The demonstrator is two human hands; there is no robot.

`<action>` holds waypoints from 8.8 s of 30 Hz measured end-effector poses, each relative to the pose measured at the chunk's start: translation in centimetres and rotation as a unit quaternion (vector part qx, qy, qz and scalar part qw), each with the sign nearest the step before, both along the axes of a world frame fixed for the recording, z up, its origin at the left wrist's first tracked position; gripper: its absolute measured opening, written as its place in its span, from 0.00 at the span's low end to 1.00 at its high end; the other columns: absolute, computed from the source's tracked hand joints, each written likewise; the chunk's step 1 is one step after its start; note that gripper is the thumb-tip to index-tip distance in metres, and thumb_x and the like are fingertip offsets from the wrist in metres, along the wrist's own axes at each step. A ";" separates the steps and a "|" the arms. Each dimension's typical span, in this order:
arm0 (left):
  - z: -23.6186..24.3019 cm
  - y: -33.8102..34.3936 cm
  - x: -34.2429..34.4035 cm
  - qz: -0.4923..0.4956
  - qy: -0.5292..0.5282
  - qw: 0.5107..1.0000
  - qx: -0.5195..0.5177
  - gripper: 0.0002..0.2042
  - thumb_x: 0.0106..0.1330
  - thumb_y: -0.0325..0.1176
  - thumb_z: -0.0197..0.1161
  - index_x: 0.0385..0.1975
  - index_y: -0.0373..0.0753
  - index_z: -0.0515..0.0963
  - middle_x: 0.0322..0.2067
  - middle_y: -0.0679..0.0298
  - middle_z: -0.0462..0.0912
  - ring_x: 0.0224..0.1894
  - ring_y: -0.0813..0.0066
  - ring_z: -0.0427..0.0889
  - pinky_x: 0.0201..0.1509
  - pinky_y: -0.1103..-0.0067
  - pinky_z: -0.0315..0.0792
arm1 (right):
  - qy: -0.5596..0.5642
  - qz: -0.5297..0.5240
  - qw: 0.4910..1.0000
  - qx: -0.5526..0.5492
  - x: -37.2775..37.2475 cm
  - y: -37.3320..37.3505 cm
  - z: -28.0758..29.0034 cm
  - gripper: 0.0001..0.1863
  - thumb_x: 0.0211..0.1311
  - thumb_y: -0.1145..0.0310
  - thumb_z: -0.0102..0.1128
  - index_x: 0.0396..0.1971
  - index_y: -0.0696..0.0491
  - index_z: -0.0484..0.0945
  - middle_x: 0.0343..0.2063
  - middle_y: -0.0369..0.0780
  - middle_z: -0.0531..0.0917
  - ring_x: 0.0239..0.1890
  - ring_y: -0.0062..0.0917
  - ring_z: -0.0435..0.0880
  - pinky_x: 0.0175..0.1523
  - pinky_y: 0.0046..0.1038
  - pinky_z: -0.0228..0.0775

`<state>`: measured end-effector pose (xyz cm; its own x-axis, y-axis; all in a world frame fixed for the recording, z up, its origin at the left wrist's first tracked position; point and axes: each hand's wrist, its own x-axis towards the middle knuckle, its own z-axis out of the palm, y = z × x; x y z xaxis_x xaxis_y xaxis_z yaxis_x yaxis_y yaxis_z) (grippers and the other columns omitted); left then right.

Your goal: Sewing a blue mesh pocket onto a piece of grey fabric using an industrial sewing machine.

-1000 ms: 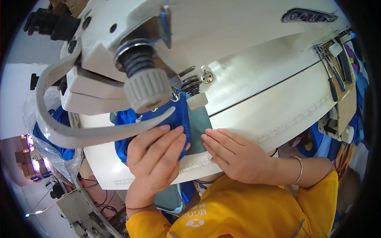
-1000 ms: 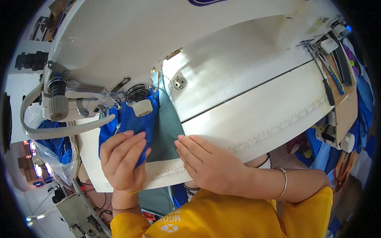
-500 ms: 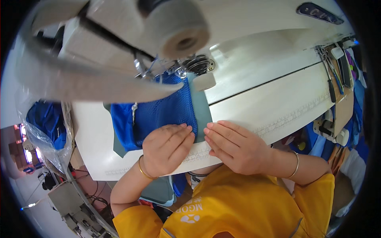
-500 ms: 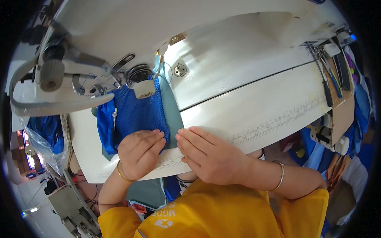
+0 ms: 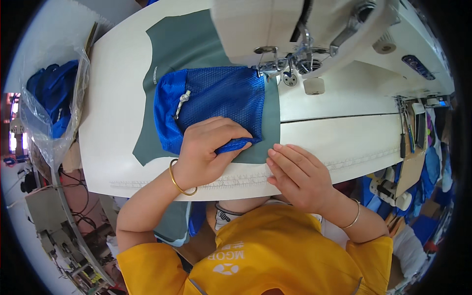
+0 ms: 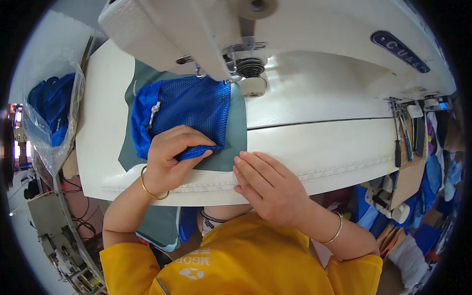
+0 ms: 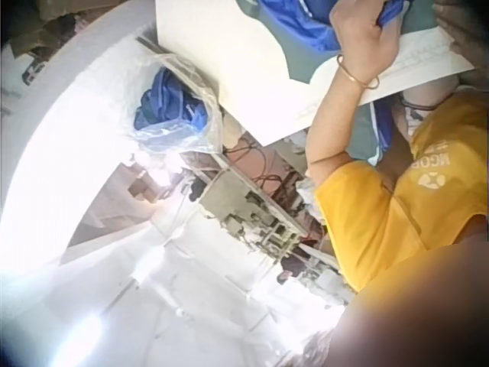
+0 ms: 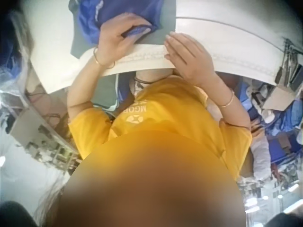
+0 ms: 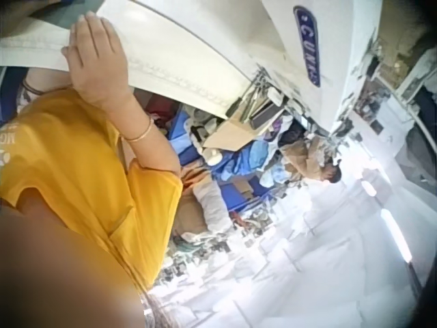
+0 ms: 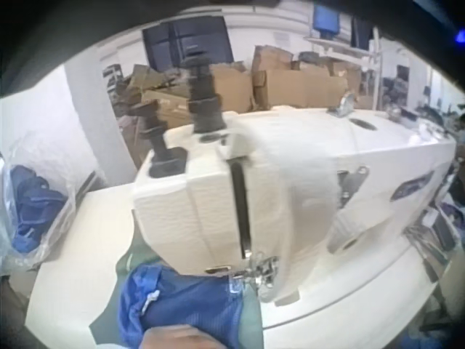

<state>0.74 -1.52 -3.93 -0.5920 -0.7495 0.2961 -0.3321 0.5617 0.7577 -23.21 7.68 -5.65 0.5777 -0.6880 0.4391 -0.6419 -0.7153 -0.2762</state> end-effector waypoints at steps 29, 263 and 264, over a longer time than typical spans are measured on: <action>-0.4 1.7 -0.3 -0.107 -0.136 0.920 -0.351 0.13 0.50 0.29 0.62 0.34 0.30 0.81 0.34 0.59 0.79 0.41 0.62 0.80 0.49 0.70 0.81 | -0.012 -0.001 1.000 0.004 -0.1 -0.1 -0.2 0.17 0.60 0.66 0.65 0.43 0.63 0.82 0.52 0.47 0.81 0.59 0.38 0.79 0.63 0.38 0.75; 0.0 -4.4 -3.6 -0.006 -0.192 0.891 -0.410 0.08 0.50 0.27 0.65 0.30 0.35 0.81 0.31 0.66 0.78 0.36 0.73 0.79 0.34 0.78 0.72 | 0.040 -0.023 0.991 0.129 -2.4 -8.8 -0.4 0.29 0.47 0.60 0.78 0.51 0.57 0.84 0.52 0.38 0.80 0.53 0.30 0.83 0.49 0.32 0.80; 0.0 -4.3 -3.9 0.008 -0.190 0.886 -0.424 0.08 0.50 0.27 0.65 0.30 0.35 0.80 0.32 0.66 0.78 0.36 0.73 0.79 0.33 0.78 0.72 | 0.041 -0.022 0.991 0.129 -2.3 -8.8 0.0 0.29 0.47 0.60 0.78 0.51 0.57 0.84 0.52 0.38 0.80 0.53 0.30 0.83 0.49 0.32 0.80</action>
<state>-3.16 -5.83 -3.94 -0.7606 -0.3628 0.5385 -0.4857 0.8683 -0.1010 -25.48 -1.14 -5.61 0.5715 -0.7961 0.1991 -0.6983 -0.5992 -0.3916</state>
